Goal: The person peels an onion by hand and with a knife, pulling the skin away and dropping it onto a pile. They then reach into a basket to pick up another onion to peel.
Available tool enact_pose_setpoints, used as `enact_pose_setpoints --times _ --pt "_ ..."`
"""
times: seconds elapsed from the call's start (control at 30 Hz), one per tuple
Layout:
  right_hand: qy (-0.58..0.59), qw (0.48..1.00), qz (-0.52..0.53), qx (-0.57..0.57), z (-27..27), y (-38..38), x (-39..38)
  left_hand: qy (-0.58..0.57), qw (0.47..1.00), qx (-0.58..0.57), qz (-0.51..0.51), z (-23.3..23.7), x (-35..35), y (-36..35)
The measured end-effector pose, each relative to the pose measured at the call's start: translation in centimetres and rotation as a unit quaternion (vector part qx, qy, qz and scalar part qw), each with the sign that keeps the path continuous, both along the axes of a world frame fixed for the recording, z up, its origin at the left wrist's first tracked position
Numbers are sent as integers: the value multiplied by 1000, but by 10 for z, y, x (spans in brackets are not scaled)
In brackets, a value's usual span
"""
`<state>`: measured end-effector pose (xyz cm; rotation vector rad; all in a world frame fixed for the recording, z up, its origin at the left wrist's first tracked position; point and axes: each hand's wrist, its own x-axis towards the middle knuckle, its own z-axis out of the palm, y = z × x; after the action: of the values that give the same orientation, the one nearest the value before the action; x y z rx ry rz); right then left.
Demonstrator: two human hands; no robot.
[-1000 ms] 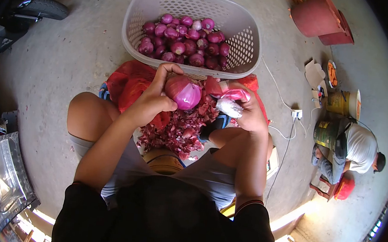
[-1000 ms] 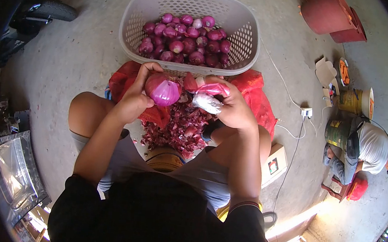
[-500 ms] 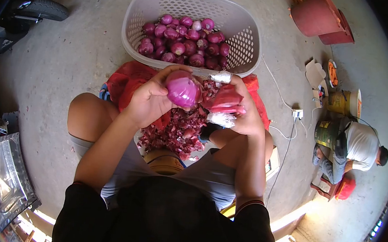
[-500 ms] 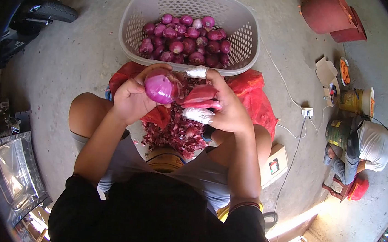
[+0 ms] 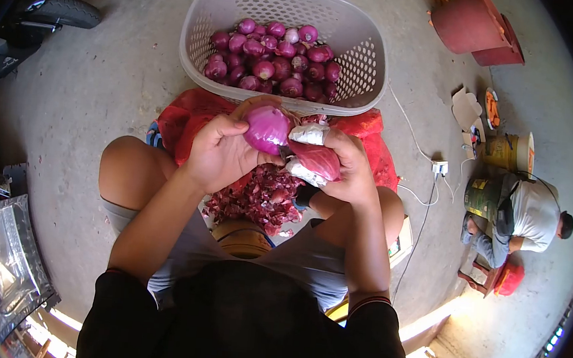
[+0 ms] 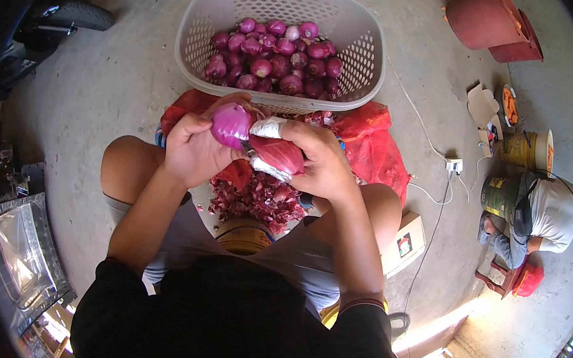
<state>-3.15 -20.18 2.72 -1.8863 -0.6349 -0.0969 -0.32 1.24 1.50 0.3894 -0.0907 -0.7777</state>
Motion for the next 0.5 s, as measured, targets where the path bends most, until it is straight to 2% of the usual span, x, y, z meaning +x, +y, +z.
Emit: enact_pose_setpoints --times 0.13,0.5 --pt "-33 999 7 13 -11 -4 3 0 1000 7 3 2 0 -1" --pt "-8 1000 -21 -1 -12 -1 -1 8 1000 3 9 2 0 1"
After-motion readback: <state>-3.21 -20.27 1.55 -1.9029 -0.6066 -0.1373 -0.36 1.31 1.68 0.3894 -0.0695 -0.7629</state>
